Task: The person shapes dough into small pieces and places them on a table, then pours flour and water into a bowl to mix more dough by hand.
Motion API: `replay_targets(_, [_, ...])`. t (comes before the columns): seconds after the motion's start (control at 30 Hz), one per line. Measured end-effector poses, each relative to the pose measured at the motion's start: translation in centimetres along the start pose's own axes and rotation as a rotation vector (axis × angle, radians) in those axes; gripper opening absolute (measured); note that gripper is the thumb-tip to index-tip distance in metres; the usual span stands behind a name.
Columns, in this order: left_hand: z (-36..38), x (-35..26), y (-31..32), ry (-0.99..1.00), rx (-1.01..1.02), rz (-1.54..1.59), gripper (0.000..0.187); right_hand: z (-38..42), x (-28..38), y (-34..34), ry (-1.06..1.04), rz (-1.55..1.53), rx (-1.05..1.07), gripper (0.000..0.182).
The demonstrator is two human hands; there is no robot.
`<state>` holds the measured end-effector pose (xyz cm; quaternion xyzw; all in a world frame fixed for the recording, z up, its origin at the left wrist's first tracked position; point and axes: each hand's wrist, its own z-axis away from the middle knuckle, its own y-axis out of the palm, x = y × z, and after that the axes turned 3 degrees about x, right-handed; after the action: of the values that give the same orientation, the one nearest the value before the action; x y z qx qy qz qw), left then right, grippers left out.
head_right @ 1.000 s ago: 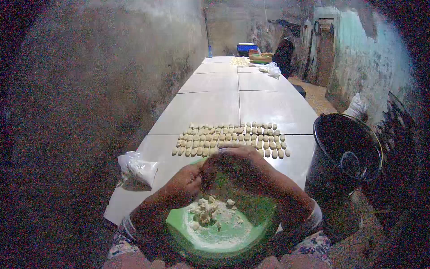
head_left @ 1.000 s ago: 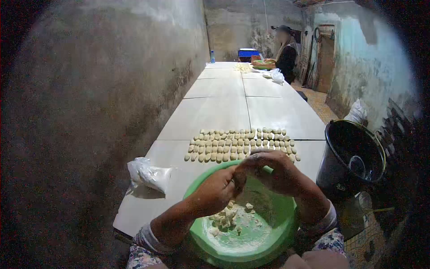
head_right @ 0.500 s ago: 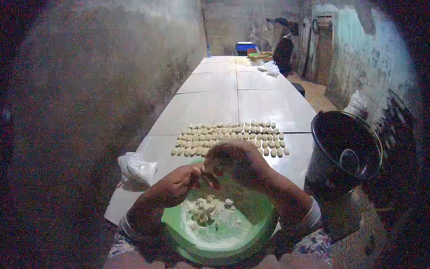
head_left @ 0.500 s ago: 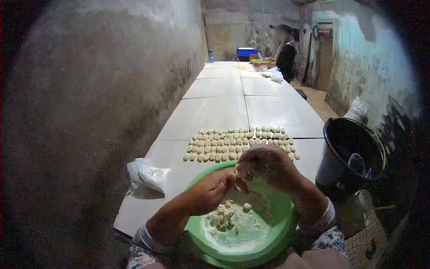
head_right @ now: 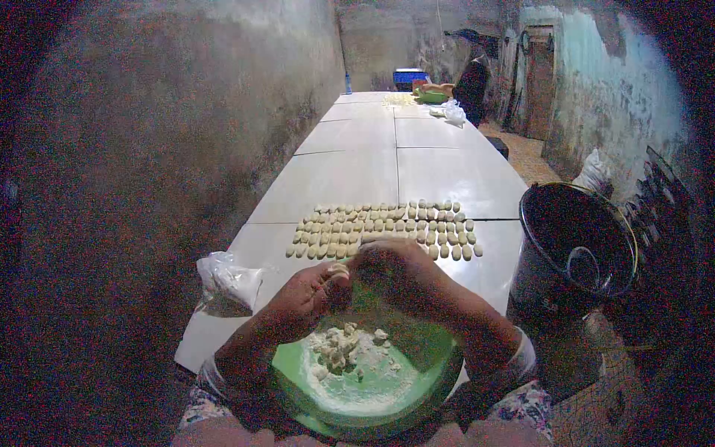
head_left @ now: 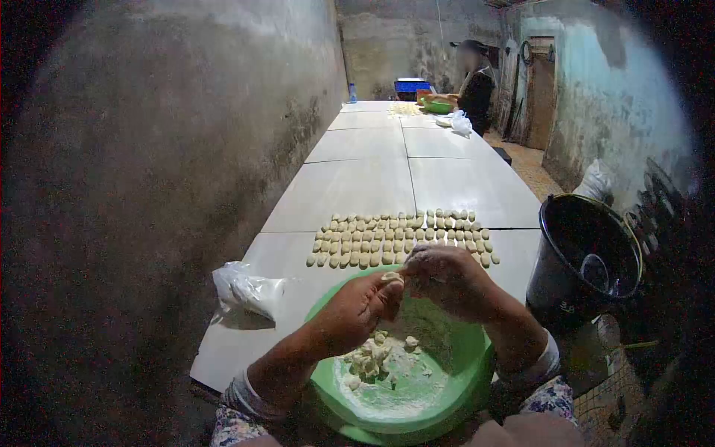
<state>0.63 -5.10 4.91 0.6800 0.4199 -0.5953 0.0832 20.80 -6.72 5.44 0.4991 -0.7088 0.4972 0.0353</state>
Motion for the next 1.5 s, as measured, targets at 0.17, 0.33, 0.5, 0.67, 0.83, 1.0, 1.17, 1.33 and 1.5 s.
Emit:
replay_targets(0.17, [0.5, 0.2, -0.6, -0.13, -0.008, -0.112, 0.035, -0.2, 0.9, 0.3, -0.035, -0.079, -0.004, 0.017])
replay_targets(0.33, [0.6, 1.8, -0.2, -0.128, 0.01, 0.083, 0.028, -0.6, 1.1, 1.3, -0.035, -0.159, -0.06, 0.014])
replay_targets(0.5, [0.1, 2.4, -1.2, -0.23, 0.348, 0.647, 0.033, -0.3, 0.6, 0.5, -0.065, -0.13, -0.037, 0.009])
replay_targets(0.67, [0.5, 2.6, -0.7, -0.152, 0.245, 0.523, 0.044, -0.5, 1.4, -0.1, -0.268, -0.016, 0.037, 0.018])
replay_targets(0.83, [0.5, 0.7, -0.2, -0.148, 0.128, 0.302, 0.039, -0.2, 1.9, -0.6, -0.216, -0.002, 0.078, 0.029])
replay_targets(1.0, [0.6, -0.2, -0.1, -0.102, 0.095, -0.04, 0.04, 0.0, 1.2, 0.5, 0.12, -0.274, -0.029, 0.016])
replay_targets(1.17, [0.7, 1.4, 0.0, -0.025, 0.068, 0.008, 0.039, 0.0, 1.0, 0.3, 0.154, -0.105, 0.017, 0.005])
replay_targets(1.33, [0.5, 1.9, -1.1, -0.157, 0.269, 0.337, 0.041, 0.0, -0.1, 0.8, 0.129, -0.372, -0.032, 0.006])
replay_targets(1.5, [0.6, 1.2, -0.7, -0.099, 0.072, -0.003, 0.042, -0.1, 0.6, 0.4, -0.004, -0.226, -0.004, 0.018])
